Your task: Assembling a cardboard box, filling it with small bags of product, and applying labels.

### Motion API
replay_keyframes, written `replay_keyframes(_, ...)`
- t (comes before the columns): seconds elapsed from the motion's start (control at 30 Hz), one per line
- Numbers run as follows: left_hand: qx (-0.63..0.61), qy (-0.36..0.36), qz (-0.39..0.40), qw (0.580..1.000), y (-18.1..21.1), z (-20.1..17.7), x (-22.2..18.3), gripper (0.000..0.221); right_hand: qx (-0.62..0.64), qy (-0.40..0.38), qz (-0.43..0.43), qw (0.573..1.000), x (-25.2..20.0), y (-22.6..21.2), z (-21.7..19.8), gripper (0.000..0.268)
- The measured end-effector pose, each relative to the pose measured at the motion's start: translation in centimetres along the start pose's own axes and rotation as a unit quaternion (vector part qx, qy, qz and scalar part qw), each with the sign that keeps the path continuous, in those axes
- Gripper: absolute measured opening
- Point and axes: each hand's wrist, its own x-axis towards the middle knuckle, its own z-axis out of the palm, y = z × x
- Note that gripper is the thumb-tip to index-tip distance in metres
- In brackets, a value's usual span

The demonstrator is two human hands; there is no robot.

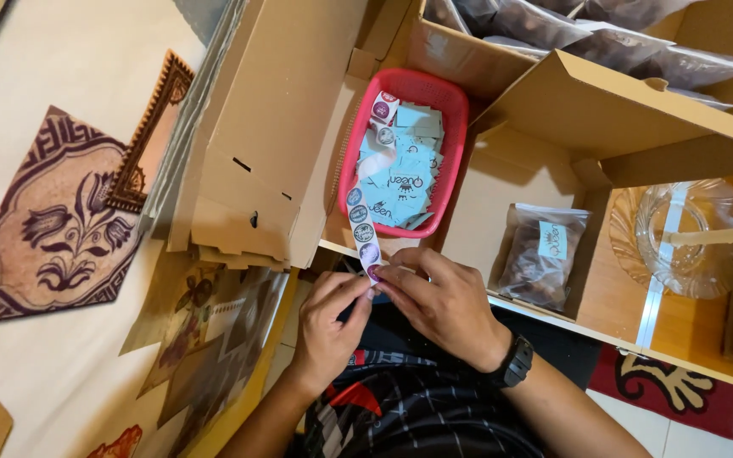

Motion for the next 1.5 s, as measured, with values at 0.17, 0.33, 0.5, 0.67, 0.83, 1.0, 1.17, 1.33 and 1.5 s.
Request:
replay_keyframes(0.17,0.005,-0.001,0.004,1.000,0.0,0.0,0.2,0.017,0.007,0.002,0.006,1.000,0.1,0.2,0.0,0.020)
replay_keyframes(0.33,0.012,-0.002,0.011,1.000,-0.3,-0.2,0.2,0.018,0.023,-0.008,0.009,1.000,0.0,0.5,0.1,0.017)
replay_keyframes(0.5,0.000,-0.008,-0.015,1.000,-0.9,-0.1,0.1,0.021,0.026,-0.006,0.015,1.000,0.4,0.6,0.1,0.014)
replay_keyframes(0.67,0.013,-0.005,-0.097,0.995,-2.0,0.1,-0.5,0.023,0.036,0.019,0.058,0.997,-0.1,1.2,0.0,0.013)
replay_keyframes(0.83,0.068,-0.005,-0.176,0.982,-1.8,-0.1,-0.8,0.032,0.055,0.038,0.080,0.995,-0.8,1.5,-1.0,0.016)
replay_keyframes(1.0,0.189,0.061,0.009,0.980,-0.6,0.1,-1.1,0.018,-0.044,0.096,0.002,0.994,-2.4,1.8,-2.0,0.014)
replay_keyframes(1.17,-0.152,-0.104,-0.304,0.935,4.3,0.8,2.8,0.022,-0.111,0.154,-0.074,0.979,-4.6,2.2,-3.0,0.013)
replay_keyframes(1.33,-0.329,-0.196,-0.426,0.820,5.5,3.4,4.4,0.028,-0.129,0.150,-0.103,0.975,-6.9,3.3,-4.3,0.016)
replay_keyframes(1.5,-0.274,-0.226,-0.380,0.855,6.6,5.0,5.8,0.012,-0.153,0.171,-0.096,0.969,-8.8,4.0,-5.1,0.016)
